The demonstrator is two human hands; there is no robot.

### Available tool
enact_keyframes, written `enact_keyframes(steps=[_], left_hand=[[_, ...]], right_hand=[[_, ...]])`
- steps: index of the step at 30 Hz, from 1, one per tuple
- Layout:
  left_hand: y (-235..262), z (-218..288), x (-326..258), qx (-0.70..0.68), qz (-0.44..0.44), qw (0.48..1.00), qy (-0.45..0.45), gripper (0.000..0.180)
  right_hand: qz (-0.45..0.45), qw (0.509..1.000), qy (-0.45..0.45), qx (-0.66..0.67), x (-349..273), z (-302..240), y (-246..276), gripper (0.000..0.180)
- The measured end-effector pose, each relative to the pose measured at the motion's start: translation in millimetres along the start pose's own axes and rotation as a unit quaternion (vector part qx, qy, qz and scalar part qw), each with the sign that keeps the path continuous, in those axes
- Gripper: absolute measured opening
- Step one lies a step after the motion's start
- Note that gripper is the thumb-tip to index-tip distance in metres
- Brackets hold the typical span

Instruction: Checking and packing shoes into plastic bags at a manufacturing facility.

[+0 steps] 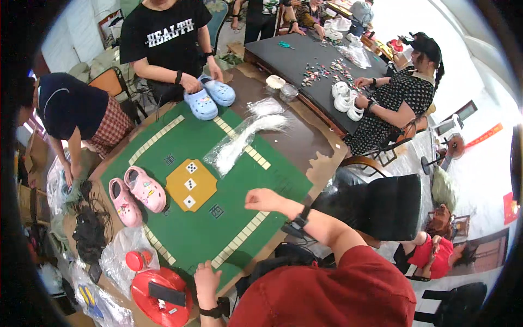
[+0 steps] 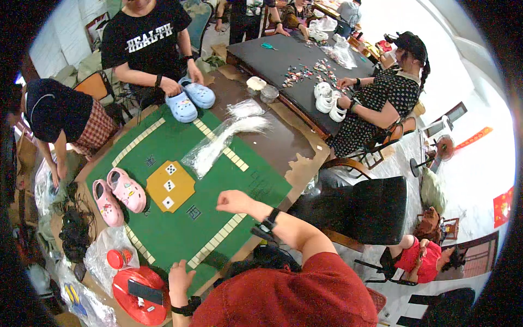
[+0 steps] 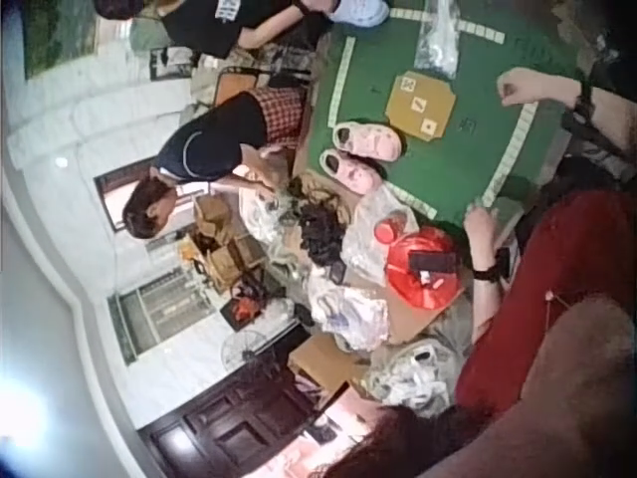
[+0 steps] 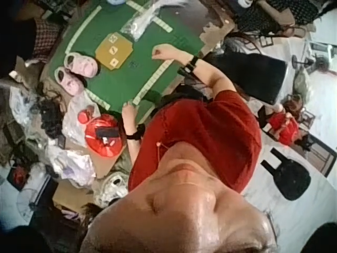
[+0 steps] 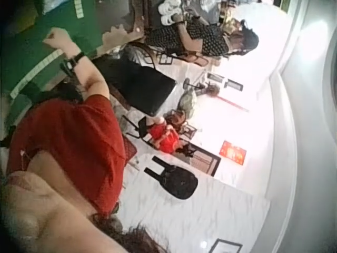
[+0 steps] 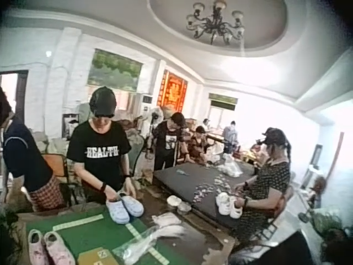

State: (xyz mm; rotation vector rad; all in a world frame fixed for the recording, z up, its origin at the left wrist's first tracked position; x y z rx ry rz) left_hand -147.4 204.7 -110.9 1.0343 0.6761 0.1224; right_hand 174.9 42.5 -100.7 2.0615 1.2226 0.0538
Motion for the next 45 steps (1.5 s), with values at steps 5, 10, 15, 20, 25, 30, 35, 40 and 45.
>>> enact_keyframes(steps=[5, 10, 15, 20, 25, 30, 35, 40, 45], left_hand=[[-10.2, 26.7, 29.1, 0.004, 0.042, 0.999, 0.014, 0.050], [-37.0, 91.7, 37.0, -0.001, 0.007, 0.999, 0.037, 0.054], [-67.4, 173.0, 51.5, -0.030, -0.048, 0.998, 0.039, 0.054], [-57.7, 242.1, 79.5, -0.037, -0.043, 0.998, 0.027, 0.053], [-41.6, 278.2, 99.9, -0.015, -0.019, 0.999, 0.049, 0.051], [-44.2, 291.5, 108.9, 0.017, -0.083, 0.992, 0.090, 0.052], [-44.2, 298.8, 121.0, 0.017, -0.072, 0.995, 0.067, 0.048], [-43.3, 301.9, 126.2, 0.026, -0.052, 0.997, 0.054, 0.047], [-53.9, 291.1, 125.3, 0.024, -0.064, 0.995, 0.066, 0.049]], right_hand=[[0.097, 0.990, -0.107, 0.005, -38.0, 90.9, 76.9, 0.025], [0.234, 0.957, -0.162, 0.048, -46.5, 195.1, 171.9, 0.030], [0.368, 0.914, -0.163, -0.056, -33.8, 310.9, 286.9, 0.031], [0.440, 0.871, -0.198, -0.092, -22.6, 372.2, 367.4, 0.026], [0.490, 0.827, -0.172, -0.214, -10.9, 408.8, 425.7, 0.043], [0.480, 0.801, -0.222, -0.280, 3.5, 435.4, 465.3, 0.057], [0.430, 0.807, -0.284, -0.288, 17.2, 455.0, 483.0, 0.071], [0.400, 0.803, -0.304, -0.319, 31.9, 459.7, 492.8, 0.073], [0.333, 0.813, -0.388, -0.278, 48.2, 458.1, 509.6, 0.068]])
Point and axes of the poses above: each hand's wrist, its own x-axis towards the middle knuckle, its own y-axis out of the back of the hand, z = x × y, the point moved 1 cm from there along x, towards the middle knuckle, and after that the axes turned 1 degree about z, right-handed, at the moved point
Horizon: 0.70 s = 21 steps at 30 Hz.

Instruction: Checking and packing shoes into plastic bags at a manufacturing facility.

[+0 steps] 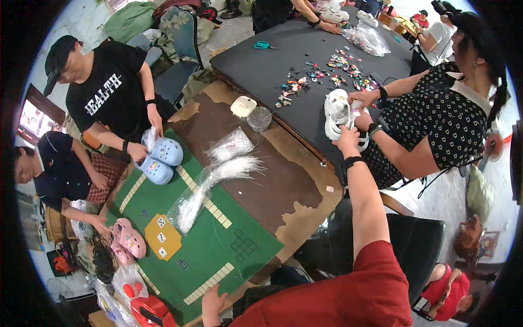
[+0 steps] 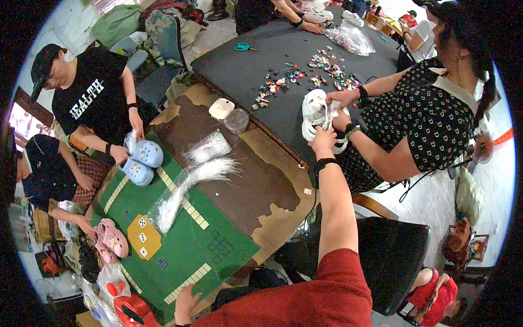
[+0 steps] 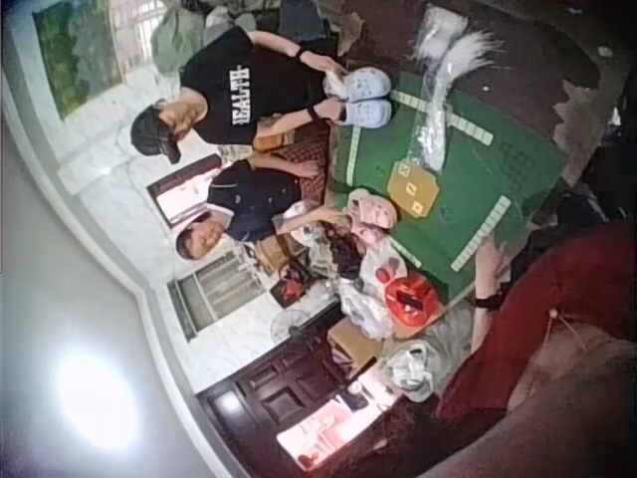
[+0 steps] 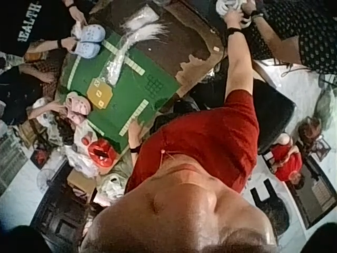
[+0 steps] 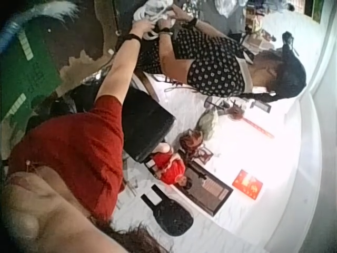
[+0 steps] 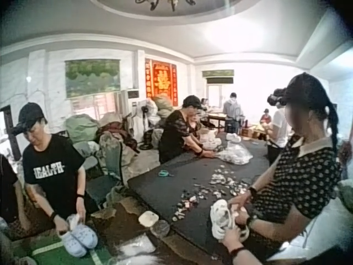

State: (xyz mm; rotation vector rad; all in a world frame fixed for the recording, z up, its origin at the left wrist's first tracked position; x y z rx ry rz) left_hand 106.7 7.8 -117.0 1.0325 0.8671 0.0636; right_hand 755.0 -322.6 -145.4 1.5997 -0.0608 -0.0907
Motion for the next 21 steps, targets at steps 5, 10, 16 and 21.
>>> enact_keyframes(steps=[5, 10, 16, 21], left_hand=[[4.9, 6.8, -1.2, -0.015, 0.001, 1.000, 0.004, 0.049], [1.3, 1.7, -4.0, -0.017, 0.005, 1.000, 0.010, 0.048], [4.0, -6.7, -13.4, -0.022, 0.015, 1.000, 0.009, 0.046], [1.3, -14.5, -13.1, -0.028, 0.030, 0.998, -0.038, 0.046]], right_hand=[[-0.009, 1.000, 0.000, 0.005, 6.0, 2.0, -6.4, 0.060], [0.035, 0.999, 0.016, 0.007, 6.3, 18.1, -12.2, 0.059], [0.042, 0.995, 0.090, 0.026, -51.4, -5.0, 12.0, 0.057], [0.060, 0.971, 0.217, 0.081, -142.5, -32.5, 25.2, 0.056]])
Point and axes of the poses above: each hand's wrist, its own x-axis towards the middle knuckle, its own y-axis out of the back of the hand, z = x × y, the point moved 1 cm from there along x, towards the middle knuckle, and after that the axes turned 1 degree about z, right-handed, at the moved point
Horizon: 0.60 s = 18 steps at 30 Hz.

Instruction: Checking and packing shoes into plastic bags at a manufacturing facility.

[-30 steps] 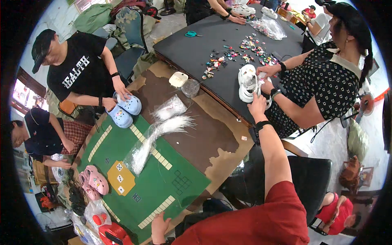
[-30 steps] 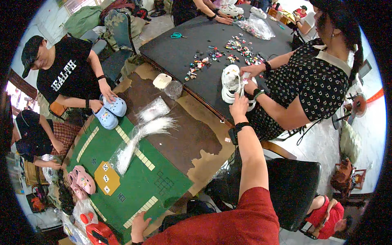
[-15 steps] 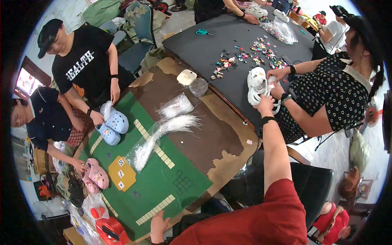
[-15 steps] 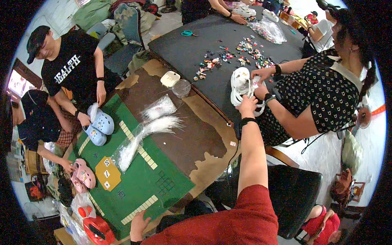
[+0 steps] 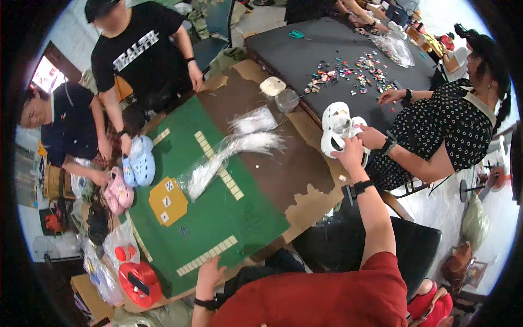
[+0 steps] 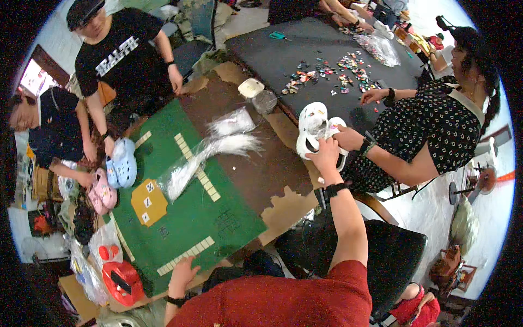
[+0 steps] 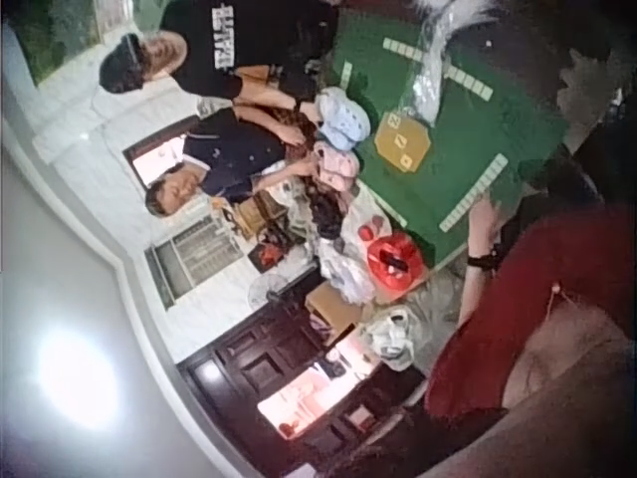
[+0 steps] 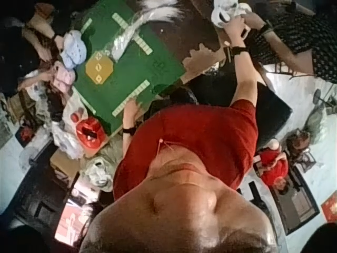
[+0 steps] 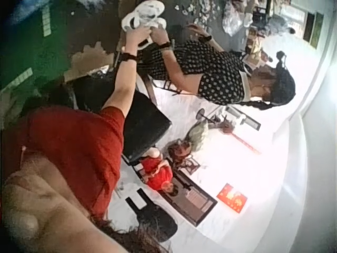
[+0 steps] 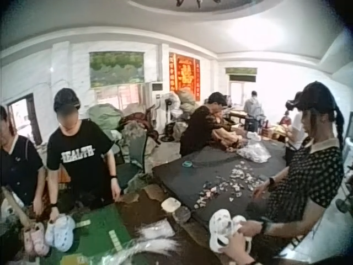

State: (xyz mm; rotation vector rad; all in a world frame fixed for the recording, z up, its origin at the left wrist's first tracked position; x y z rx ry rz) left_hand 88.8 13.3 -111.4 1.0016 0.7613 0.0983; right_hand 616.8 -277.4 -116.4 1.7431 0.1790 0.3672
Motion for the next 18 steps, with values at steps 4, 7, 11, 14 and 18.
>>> enact_keyframes(steps=[4, 7, 11, 14, 18], left_hand=[[-2.9, -8.3, 7.8, -0.017, 0.015, 0.998, -0.061, 0.047], [8.0, -7.7, 12.2, -0.073, 0.046, 0.991, -0.104, 0.051], [14.5, -22.1, 12.4, -0.183, 0.113, 0.972, -0.095, 0.066], [10.3, -50.2, 8.6, -0.305, 0.155, 0.938, -0.050, 0.080], [-14.4, -113.1, -7.0, -0.290, 0.267, 0.919, -0.003, 0.097]], right_hand=[[0.027, 0.991, 0.113, 0.063, -76.5, -77.5, 21.9, 0.052], [0.028, 0.974, 0.181, 0.134, -137.9, -148.7, 30.7, 0.048], [-0.020, 0.941, 0.283, 0.182, -227.1, -249.0, 22.4, 0.046], [-0.077, 0.921, 0.323, 0.205, -296.7, -318.4, -3.7, 0.045], [-0.132, 0.896, 0.381, 0.187, -381.5, -395.7, -46.5, 0.046]])
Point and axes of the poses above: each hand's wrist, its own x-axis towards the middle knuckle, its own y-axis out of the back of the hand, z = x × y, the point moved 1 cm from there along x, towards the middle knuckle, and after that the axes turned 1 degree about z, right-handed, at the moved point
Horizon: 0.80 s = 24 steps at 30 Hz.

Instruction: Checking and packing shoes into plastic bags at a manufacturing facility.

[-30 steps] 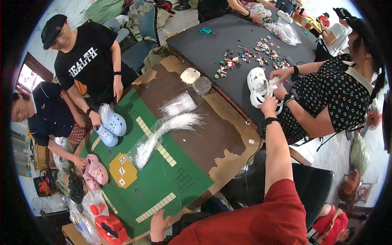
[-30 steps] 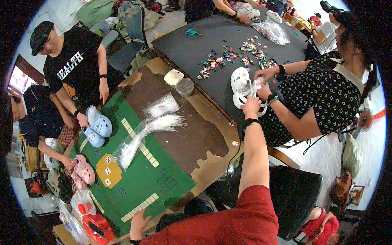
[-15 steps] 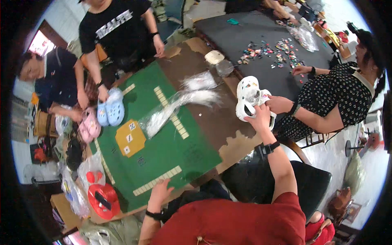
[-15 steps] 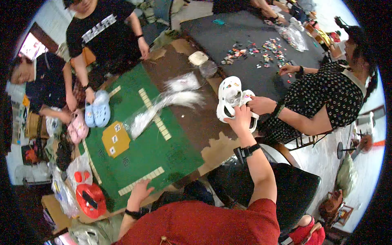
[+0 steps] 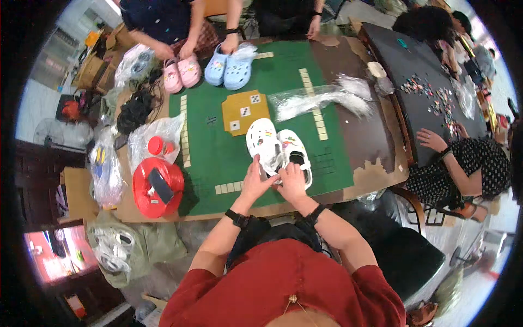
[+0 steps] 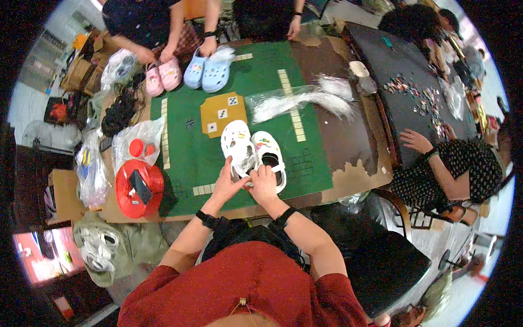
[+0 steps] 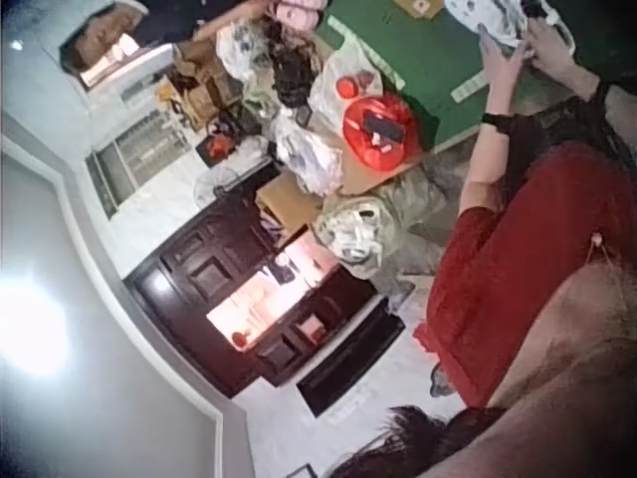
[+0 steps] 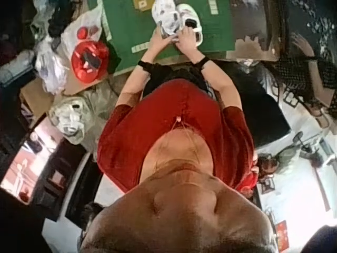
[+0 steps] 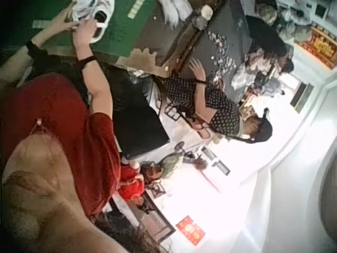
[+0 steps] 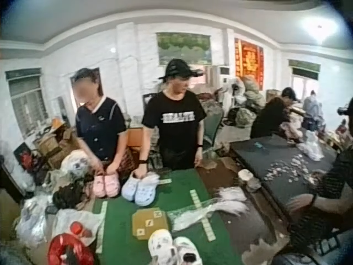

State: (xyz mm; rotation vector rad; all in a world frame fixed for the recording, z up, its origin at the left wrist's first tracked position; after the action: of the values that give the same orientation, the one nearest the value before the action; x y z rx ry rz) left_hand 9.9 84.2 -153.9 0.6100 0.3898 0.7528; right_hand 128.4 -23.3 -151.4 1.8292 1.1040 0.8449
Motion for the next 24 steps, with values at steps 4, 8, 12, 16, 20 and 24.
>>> enact_keyframes(steps=[4, 8, 12, 16, 20, 24], left_hand=[[18.7, -77.1, -27.9, -0.053, -0.074, 0.988, 0.128, 0.102], [12.6, -119.4, -52.0, -0.138, -0.021, 0.982, 0.128, 0.103], [0.6, -105.1, -44.1, -0.122, 0.032, 0.990, 0.062, 0.101], [-14.0, -113.5, -41.1, -0.189, 0.043, 0.977, 0.088, 0.093], [-37.9, -142.3, -48.1, -0.160, 0.052, 0.982, 0.089, 0.065], [-50.0, -157.0, -40.7, -0.096, 0.017, 0.979, 0.179, 0.047]], right_hand=[[-0.229, 0.971, -0.001, 0.074, -6.9, -34.8, -50.4, 0.057], [-0.097, 0.994, 0.005, 0.060, 20.9, -66.5, -34.5, 0.052], [-0.058, 0.998, 0.034, 0.000, 64.2, -61.7, -52.0, 0.038], [-0.068, 0.988, 0.128, -0.058, 71.9, -63.5, -75.4, 0.019], [-0.090, 0.960, 0.253, 0.080, 32.7, -93.1, -61.1, 0.015], [-0.093, 0.928, -0.045, 0.357, 28.1, -93.2, -11.4, 0.012]])
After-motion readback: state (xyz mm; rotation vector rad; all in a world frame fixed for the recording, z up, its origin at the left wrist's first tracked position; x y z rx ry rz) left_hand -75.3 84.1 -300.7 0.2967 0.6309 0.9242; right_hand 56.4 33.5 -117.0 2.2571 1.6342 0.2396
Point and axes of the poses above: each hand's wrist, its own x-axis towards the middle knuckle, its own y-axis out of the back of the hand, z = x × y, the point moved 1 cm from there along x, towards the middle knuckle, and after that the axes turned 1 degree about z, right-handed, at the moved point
